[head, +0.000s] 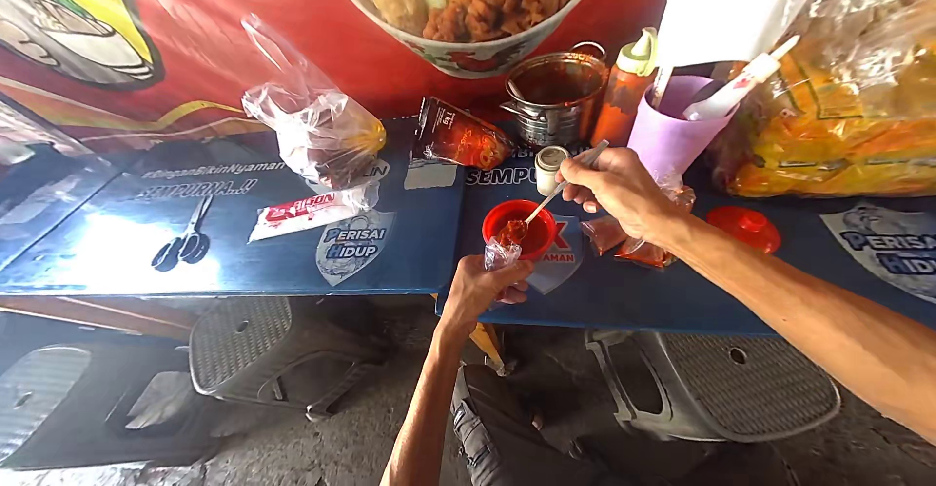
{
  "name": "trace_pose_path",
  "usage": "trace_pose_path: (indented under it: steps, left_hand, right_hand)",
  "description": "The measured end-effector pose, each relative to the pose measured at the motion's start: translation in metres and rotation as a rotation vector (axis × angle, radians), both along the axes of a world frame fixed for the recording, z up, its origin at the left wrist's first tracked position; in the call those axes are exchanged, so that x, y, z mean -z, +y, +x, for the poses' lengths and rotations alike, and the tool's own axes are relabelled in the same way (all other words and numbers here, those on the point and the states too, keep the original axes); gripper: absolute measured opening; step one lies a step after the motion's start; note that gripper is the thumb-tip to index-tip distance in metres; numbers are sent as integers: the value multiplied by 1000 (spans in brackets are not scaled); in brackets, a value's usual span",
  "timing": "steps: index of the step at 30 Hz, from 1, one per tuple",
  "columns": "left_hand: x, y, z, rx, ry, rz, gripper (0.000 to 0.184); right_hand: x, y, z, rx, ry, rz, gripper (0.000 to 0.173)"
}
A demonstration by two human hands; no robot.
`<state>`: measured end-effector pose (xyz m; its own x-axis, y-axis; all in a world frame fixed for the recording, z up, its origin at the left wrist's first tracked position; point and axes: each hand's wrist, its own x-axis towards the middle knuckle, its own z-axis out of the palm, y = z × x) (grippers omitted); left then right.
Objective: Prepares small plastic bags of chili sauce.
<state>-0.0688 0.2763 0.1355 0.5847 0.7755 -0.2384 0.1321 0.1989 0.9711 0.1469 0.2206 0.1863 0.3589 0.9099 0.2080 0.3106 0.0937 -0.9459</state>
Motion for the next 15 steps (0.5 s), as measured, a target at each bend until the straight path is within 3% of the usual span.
trace_pose_path:
  steps: [5, 7, 11, 15]
  left_hand:
    - [0, 0, 1, 10, -9, 18, 10]
    - [0, 1, 1, 10, -2, 16, 10]
    - [1, 1, 0, 13, 2, 16, 11]
    - [3, 2, 1, 13, -17, 14, 11]
  right_hand:
    - [1, -8, 0, -293, -411, 399, 17]
    - [3, -9, 6, -266, -425, 502, 17]
    - [18, -8, 15, -58, -427, 402, 19]
    - [46, 3, 17, -60, -519, 343, 22]
